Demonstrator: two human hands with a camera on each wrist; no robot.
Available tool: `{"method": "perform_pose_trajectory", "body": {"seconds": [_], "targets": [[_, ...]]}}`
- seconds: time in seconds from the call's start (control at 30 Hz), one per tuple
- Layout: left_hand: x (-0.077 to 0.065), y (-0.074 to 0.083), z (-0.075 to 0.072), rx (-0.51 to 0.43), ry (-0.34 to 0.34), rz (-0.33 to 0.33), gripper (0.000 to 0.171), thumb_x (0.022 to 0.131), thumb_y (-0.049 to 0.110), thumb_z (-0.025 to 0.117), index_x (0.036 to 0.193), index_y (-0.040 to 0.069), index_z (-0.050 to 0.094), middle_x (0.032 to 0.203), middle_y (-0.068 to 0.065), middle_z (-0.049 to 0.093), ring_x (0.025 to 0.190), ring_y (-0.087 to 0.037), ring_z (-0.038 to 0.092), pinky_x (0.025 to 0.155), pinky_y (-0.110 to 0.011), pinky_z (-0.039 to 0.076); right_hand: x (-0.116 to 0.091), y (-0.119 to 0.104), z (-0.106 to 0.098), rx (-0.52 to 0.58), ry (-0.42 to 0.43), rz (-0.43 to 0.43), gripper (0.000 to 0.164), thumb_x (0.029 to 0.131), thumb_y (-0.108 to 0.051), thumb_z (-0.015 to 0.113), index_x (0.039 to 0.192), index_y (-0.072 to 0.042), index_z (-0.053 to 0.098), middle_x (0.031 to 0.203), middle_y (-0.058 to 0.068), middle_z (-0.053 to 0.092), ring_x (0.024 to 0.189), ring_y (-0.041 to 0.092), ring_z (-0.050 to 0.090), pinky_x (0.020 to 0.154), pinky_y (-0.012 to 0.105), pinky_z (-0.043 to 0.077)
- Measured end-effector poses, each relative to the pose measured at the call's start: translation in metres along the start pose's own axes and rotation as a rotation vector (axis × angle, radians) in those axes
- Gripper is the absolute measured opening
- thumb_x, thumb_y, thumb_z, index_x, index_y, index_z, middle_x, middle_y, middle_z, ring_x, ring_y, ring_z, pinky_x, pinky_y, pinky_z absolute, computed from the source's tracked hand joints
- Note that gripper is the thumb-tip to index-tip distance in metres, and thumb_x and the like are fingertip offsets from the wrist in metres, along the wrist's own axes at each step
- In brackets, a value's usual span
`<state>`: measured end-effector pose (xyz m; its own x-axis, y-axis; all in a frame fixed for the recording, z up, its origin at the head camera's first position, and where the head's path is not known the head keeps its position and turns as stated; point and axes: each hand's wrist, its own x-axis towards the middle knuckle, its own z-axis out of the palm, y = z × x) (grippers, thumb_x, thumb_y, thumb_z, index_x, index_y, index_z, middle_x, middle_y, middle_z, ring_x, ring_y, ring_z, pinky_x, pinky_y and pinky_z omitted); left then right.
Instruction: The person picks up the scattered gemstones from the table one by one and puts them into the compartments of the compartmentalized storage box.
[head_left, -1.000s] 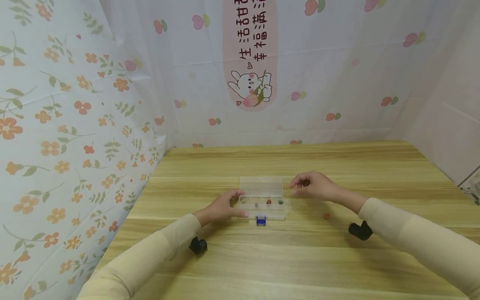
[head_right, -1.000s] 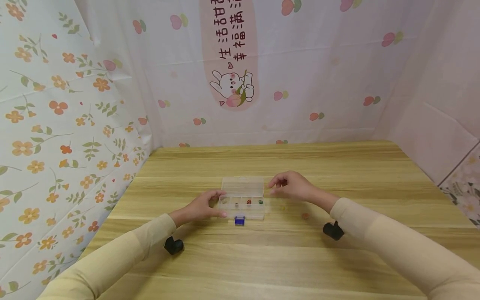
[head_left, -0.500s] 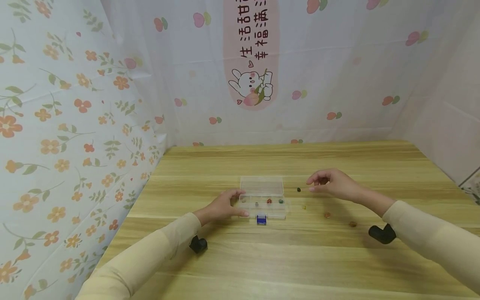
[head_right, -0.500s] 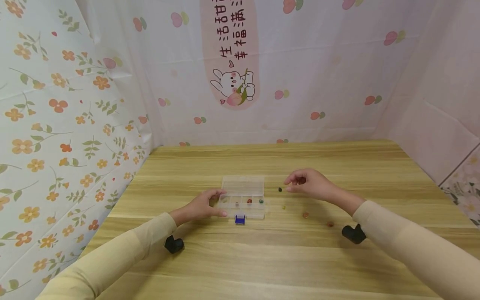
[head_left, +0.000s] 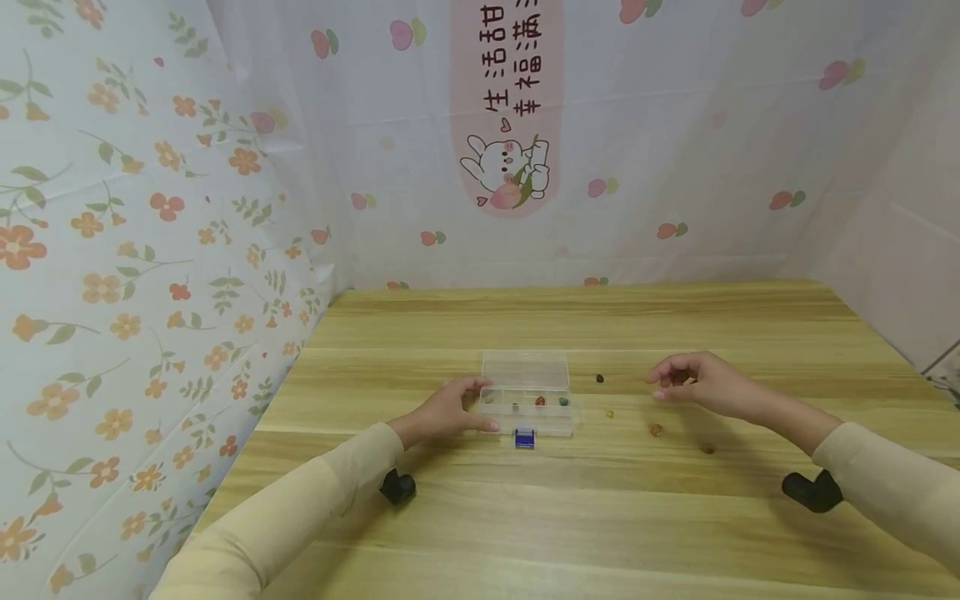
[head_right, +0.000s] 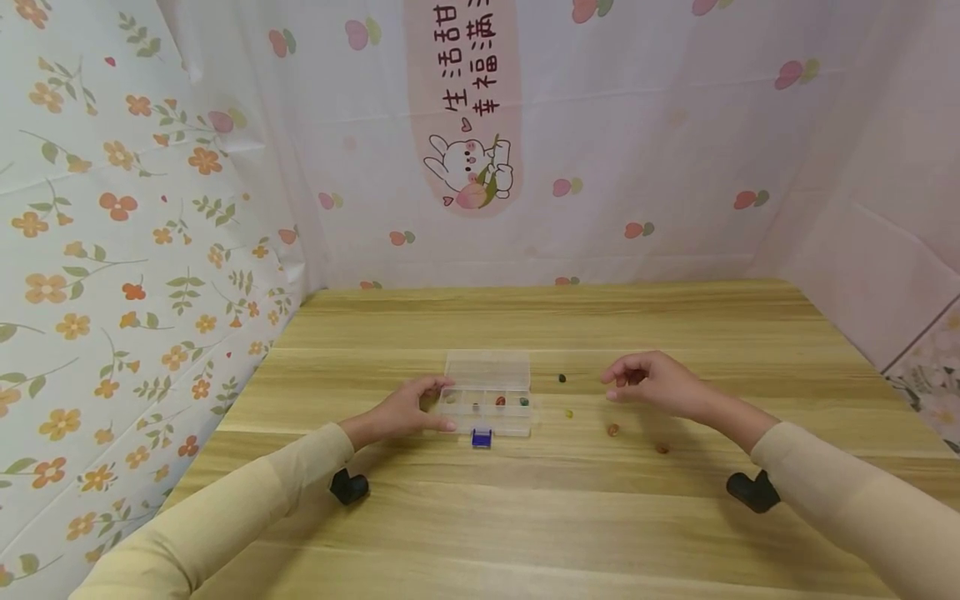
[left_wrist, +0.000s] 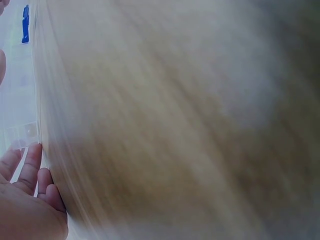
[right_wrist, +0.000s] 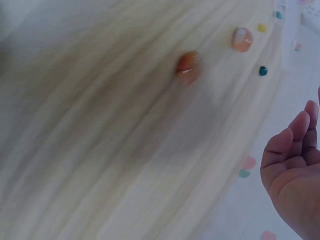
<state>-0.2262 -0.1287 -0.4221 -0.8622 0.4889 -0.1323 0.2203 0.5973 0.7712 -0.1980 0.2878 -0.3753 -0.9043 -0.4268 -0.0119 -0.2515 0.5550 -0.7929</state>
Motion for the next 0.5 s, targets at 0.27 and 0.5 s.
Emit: {"method": "perform_pose_trajectory", "body": {"seconds": [0.27, 0.5], "targets": [[0.0, -0.001, 0.001, -0.026, -0.007, 0.004, 0.077, 0.078, 0.035, 0.083, 0.141, 0.01, 0.047, 0.14, -0.012, 0.048, 0.133, -0.031, 0.039, 0.11, -0.047, 0.03, -0.015, 0.015, -0.003, -0.02, 0.027, 0.002, 0.027, 0.09, -0.015, 0.071, 0.11, 0.001, 0.067, 0.097, 0.01, 0.063, 0.081, 0.018, 0.057, 0.067, 0.031, 0.05], [0.002, 0.0, 0.0, -0.025, 0.004, 0.001, 0.076, 0.077, 0.033, 0.084, 0.141, 0.01, 0.048, 0.142, -0.012, 0.048, 0.134, -0.031, 0.039, 0.11, -0.046, 0.029, -0.026, 0.024, -0.009, -0.023, 0.013, 0.014, 0.03, 0.09, -0.018, 0.072, 0.114, 0.0, 0.066, 0.099, 0.007, 0.063, 0.084, 0.016, 0.057, 0.069, 0.029, 0.049]]}}
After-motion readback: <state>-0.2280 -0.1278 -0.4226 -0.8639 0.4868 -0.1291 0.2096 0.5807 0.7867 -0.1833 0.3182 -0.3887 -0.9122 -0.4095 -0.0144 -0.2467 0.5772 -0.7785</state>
